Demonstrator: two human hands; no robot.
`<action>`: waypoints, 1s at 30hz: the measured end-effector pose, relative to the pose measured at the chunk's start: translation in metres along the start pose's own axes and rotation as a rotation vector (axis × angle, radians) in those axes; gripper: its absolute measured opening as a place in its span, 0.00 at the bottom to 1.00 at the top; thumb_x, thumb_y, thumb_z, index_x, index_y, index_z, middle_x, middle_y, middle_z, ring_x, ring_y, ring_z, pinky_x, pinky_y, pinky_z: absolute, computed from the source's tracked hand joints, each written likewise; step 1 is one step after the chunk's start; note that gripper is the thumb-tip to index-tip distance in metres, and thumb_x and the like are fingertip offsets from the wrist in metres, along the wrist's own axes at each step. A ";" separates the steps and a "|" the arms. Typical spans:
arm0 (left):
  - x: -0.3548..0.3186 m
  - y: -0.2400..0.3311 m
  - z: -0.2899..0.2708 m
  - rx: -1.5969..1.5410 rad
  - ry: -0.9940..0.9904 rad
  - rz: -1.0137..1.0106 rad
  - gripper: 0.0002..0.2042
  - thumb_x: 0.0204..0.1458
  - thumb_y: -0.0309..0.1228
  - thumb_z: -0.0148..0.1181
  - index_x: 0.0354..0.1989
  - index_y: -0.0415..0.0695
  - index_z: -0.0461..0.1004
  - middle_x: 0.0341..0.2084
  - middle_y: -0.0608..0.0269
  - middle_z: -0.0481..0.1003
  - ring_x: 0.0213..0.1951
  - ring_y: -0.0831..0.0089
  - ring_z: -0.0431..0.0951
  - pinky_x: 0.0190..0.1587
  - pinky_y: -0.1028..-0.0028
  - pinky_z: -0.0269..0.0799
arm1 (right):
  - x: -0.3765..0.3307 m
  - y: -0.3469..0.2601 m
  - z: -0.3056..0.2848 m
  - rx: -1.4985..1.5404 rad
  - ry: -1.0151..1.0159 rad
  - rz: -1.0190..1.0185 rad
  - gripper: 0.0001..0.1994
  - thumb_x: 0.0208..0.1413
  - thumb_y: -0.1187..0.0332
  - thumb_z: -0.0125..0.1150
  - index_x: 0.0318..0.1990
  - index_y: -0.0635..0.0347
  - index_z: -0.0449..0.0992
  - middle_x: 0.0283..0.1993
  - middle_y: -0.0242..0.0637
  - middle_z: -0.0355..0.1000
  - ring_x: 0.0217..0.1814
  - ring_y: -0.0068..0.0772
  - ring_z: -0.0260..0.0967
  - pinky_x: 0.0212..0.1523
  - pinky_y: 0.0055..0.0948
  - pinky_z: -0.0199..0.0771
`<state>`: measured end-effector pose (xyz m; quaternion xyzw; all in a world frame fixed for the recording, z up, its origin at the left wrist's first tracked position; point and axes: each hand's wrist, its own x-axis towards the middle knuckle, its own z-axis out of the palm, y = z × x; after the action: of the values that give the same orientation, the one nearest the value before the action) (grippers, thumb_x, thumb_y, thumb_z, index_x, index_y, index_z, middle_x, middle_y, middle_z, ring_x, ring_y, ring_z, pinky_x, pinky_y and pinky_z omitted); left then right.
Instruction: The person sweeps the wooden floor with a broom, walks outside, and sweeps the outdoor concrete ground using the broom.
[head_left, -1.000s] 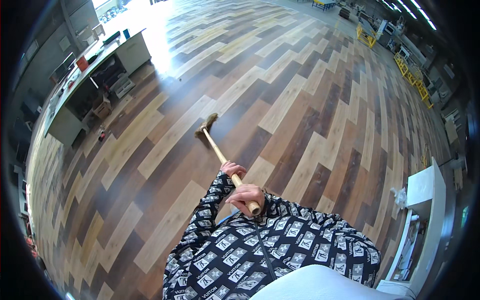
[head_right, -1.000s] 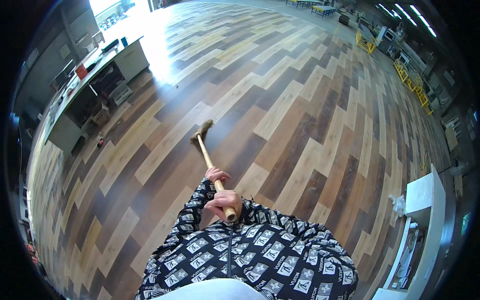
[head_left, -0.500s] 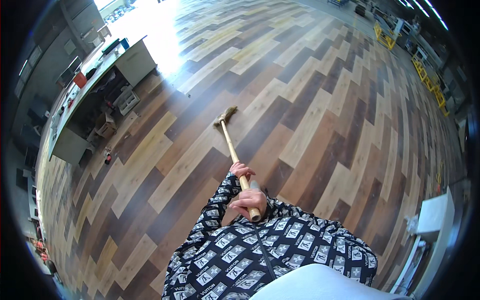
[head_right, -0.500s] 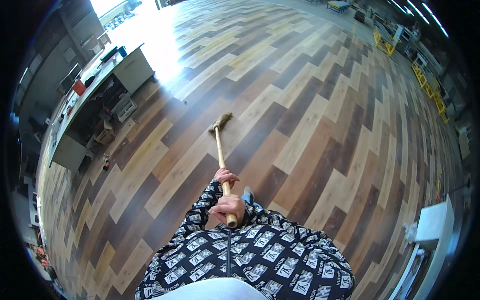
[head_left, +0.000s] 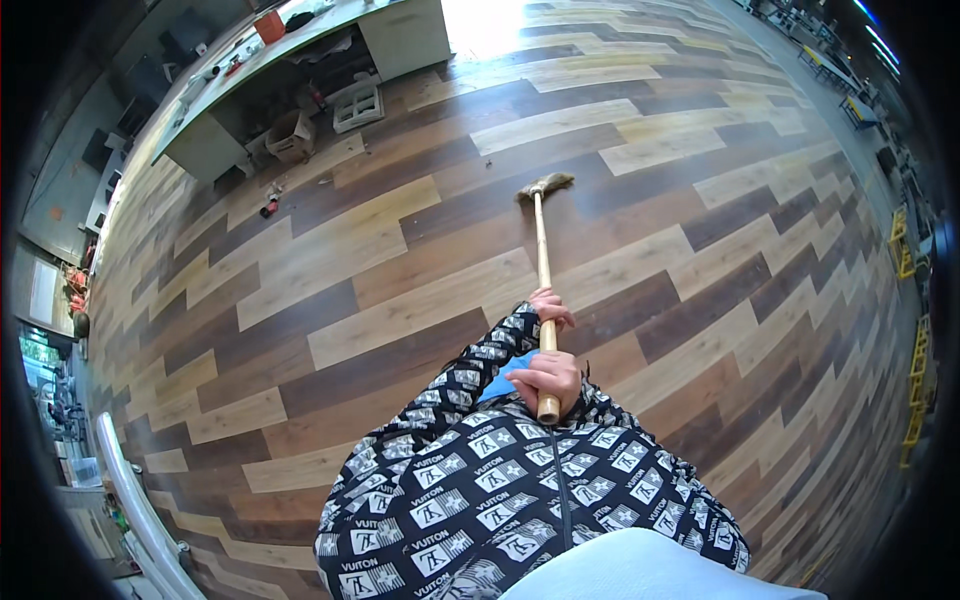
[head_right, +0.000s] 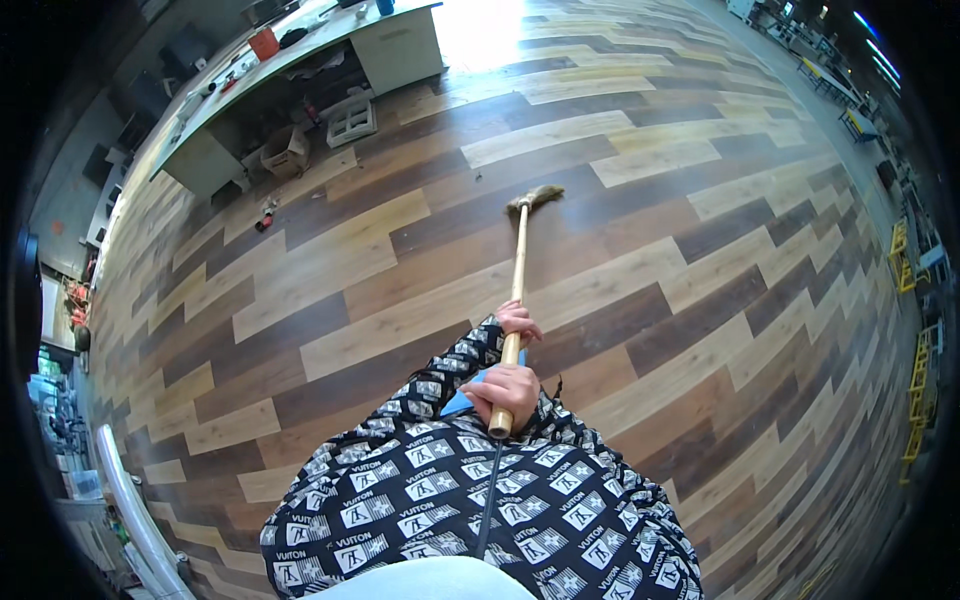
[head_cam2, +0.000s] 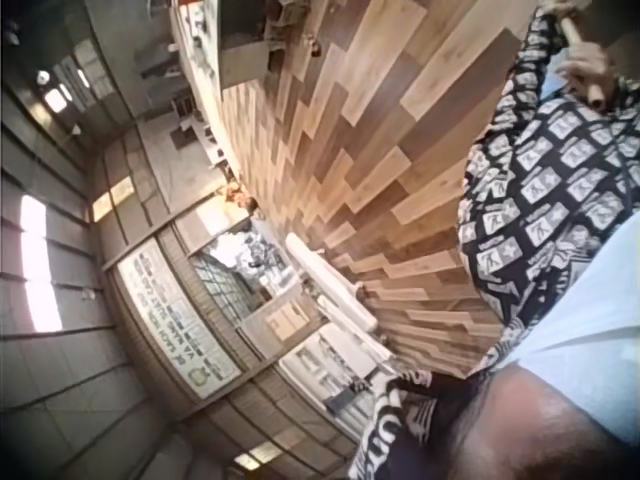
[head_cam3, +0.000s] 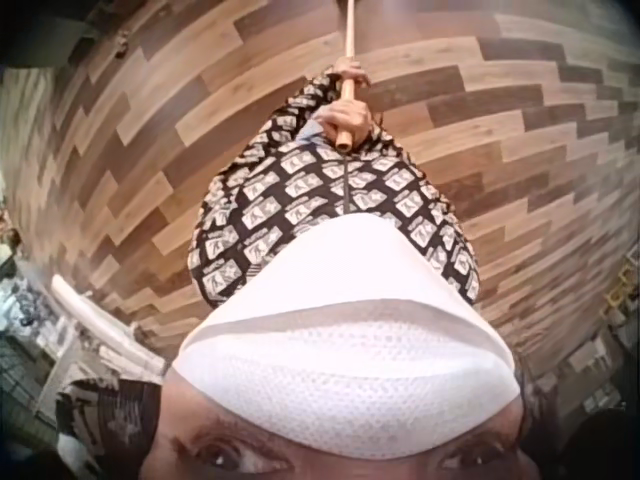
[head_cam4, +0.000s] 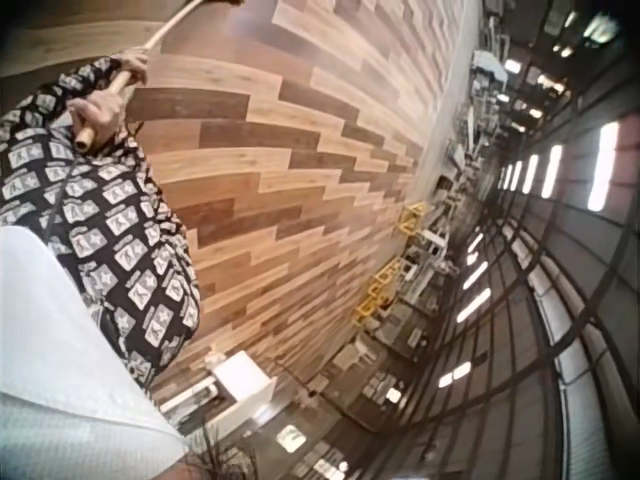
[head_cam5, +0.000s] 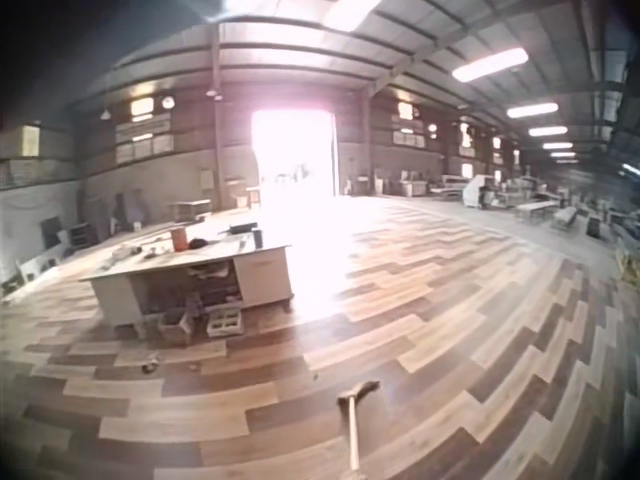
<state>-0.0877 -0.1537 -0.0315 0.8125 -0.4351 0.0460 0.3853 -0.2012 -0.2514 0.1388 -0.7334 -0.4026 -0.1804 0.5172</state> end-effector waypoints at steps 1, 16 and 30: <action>0.001 0.004 0.002 -0.005 0.007 -0.020 0.10 0.39 0.30 0.59 0.26 0.67 0.76 0.17 0.75 0.66 0.27 0.71 0.70 0.47 0.67 0.64 | -0.001 -0.001 -0.004 0.000 -0.004 0.018 0.06 0.33 0.77 0.63 0.24 0.60 0.75 0.14 0.33 0.63 0.15 0.33 0.65 0.17 0.28 0.64; 0.063 0.048 -0.046 -0.064 -0.093 0.011 0.05 0.42 0.30 0.58 0.27 0.57 0.76 0.21 0.71 0.71 0.30 0.69 0.71 0.43 0.68 0.63 | 0.015 -0.021 -0.066 0.165 0.205 0.157 0.07 0.43 0.72 0.60 0.31 0.64 0.74 0.16 0.30 0.63 0.17 0.29 0.60 0.24 0.27 0.61; 0.049 0.014 -0.057 -0.066 -0.170 -0.020 0.05 0.41 0.32 0.57 0.27 0.60 0.76 0.21 0.71 0.70 0.33 0.69 0.70 0.46 0.65 0.62 | 0.034 -0.018 -0.032 0.030 0.182 0.257 0.04 0.38 0.81 0.57 0.23 0.63 0.74 0.18 0.36 0.66 0.20 0.35 0.64 0.23 0.27 0.64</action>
<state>-0.0531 -0.1534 0.0370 0.8047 -0.4591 -0.0413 0.3741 -0.1896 -0.2645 0.1853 -0.7518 -0.2596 -0.1725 0.5810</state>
